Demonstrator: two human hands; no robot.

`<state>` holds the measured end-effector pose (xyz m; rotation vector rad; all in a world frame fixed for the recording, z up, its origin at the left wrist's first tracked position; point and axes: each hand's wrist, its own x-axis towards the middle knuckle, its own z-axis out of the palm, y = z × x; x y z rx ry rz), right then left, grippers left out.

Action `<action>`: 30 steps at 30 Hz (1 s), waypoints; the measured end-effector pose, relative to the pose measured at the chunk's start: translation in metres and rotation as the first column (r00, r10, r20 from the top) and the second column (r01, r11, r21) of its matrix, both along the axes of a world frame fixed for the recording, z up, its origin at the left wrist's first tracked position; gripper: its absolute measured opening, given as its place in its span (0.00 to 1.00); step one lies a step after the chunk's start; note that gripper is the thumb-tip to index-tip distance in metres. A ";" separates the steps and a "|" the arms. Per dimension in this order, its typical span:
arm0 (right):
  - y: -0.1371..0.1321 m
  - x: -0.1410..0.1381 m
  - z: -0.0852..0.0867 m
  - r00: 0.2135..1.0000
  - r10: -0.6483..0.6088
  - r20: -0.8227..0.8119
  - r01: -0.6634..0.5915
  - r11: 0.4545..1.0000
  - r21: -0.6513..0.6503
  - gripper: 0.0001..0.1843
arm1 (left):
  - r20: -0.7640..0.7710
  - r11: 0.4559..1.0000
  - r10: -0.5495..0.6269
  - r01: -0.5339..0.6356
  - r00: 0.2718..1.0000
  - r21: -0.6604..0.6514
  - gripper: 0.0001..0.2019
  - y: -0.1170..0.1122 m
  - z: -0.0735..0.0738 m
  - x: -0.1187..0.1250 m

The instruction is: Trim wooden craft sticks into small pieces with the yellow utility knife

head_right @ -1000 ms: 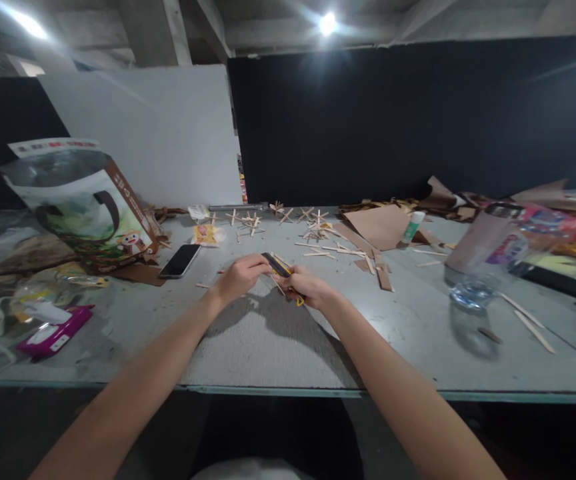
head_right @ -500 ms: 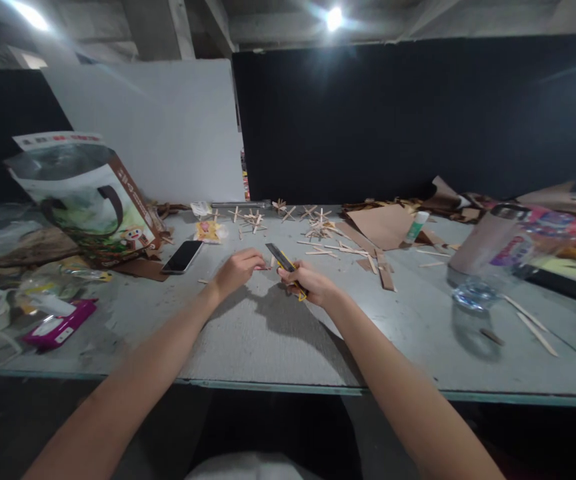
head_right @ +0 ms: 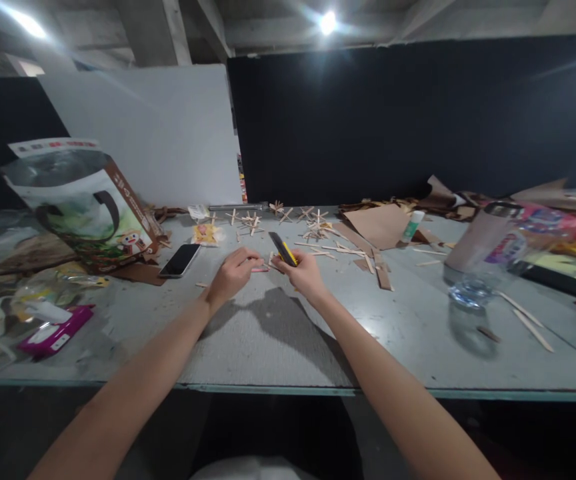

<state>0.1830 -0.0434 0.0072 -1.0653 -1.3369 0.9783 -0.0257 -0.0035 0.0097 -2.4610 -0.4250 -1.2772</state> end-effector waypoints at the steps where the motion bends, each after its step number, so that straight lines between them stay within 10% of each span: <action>1: 0.000 -0.001 0.001 1.000 0.002 0.012 -0.002 1.000 0.007 0.23 | -0.008 1.000 -0.004 0.004 1.000 -0.011 0.12 0.000 0.000 0.000; 16: -0.004 -0.001 0.003 0.991 0.084 0.104 -0.084 0.996 -0.001 0.21 | 0.140 0.964 -0.091 0.123 0.986 -0.236 0.14 0.005 -0.009 0.007; 30: -0.001 -0.002 -0.005 0.957 0.289 -0.034 -0.291 0.954 -0.069 0.34 | 0.336 0.729 -0.055 0.268 0.940 -0.630 0.08 0.009 -0.020 0.020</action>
